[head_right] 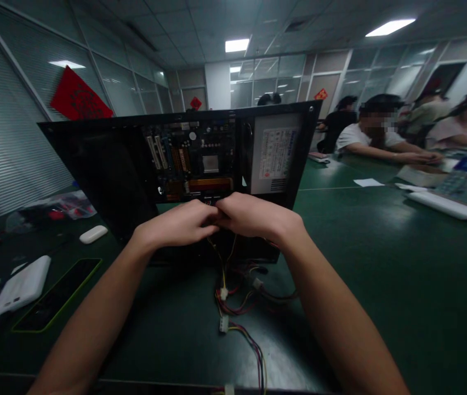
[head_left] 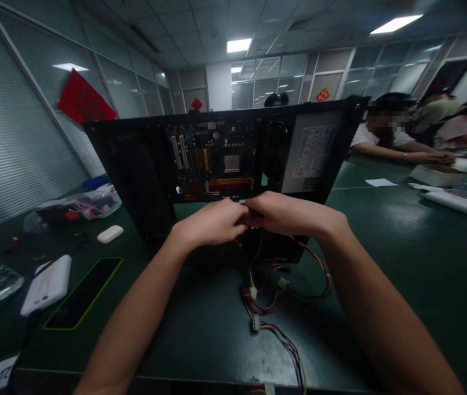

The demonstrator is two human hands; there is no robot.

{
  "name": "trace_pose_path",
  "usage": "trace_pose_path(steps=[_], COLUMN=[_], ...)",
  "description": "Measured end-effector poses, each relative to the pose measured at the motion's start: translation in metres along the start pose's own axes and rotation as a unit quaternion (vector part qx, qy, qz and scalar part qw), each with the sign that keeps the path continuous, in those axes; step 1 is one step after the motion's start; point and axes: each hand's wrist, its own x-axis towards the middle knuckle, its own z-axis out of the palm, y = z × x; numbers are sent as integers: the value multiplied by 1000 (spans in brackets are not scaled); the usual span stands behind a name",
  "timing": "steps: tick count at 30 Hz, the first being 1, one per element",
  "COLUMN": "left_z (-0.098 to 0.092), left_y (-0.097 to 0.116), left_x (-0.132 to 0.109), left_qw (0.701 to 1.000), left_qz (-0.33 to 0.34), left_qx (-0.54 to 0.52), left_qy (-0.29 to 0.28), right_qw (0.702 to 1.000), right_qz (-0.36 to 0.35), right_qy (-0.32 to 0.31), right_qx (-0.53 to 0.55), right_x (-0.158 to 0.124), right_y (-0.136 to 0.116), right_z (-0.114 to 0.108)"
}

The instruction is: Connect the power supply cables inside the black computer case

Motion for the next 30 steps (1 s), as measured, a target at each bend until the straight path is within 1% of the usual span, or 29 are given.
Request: trace_pose_path(steps=[2,4,6,8,9,10,11,13,14,15,16,17,18,19,20,22,23,24,26,27,28,30], left_z=[-11,-22,-33,-40,-43,-43,-43,-37,-31,-25,-18,-11,-3,4,10,18,20,19,14,9,3,-9], left_y=[-7,-13,-20,-26,-30,-34,-38,-48,-54,-60,-66,-71,-76,-81,-84,-88,-88,-87,-80,-76,-70,-54], left_x=[-7,-14,-22,-28,-30,-31,-31,-28,-25,-22,-18,-14,-10,-6,-3,3,4,5,2,0,-3,-10], left_qw=[999,994,990,985,982,981,979,981,983,985,987,988,987,985,984,981,978,976,970,970,973,987], left_qz=[-1,-13,-34,-65,-83,-100,-115,-137,-144,-151,-154,-155,-155,-154,-156,-170,-182,-193,-209,-210,-201,-156], left_qx=[-48,-88,-102,-85,-71,-55,-41,-18,-7,4,14,23,34,46,59,85,89,84,59,45,30,-16], left_qy=[25,55,95,137,152,160,161,139,114,79,39,-3,-37,-55,-58,-44,-47,-64,-110,-116,-106,-46], right_qw=[999,994,987,982,983,987,993,998,993,986,979,975,973,972,972,972,973,977,985,988,990,987], right_qz=[-17,-29,-37,-43,-45,-48,-51,-50,-43,-31,-12,8,23,32,34,16,-1,-20,-56,-71,-81,-87], right_qy=[46,106,158,183,177,151,106,-32,-106,-166,-204,-222,-228,-228,-228,-234,-229,-213,-156,-121,-84,-8], right_qx=[4,9,9,1,0,2,9,19,15,4,-11,-24,-34,-37,-33,-16,-7,5,37,58,81,135], right_x=[0,2,3,2,0,-2,-4,-8,-8,-8,-8,-6,-4,-3,-1,1,1,0,-2,-4,-6,-9], right_y=[-5,-10,-14,-18,-19,-21,-22,-24,-24,-25,-26,-26,-27,-27,-28,-27,-27,-26,-24,-24,-23,-23], right_z=[-4,-7,-8,-10,-11,-12,-12,-10,-8,-5,-2,1,4,6,8,8,6,4,-4,-8,-12,-19])
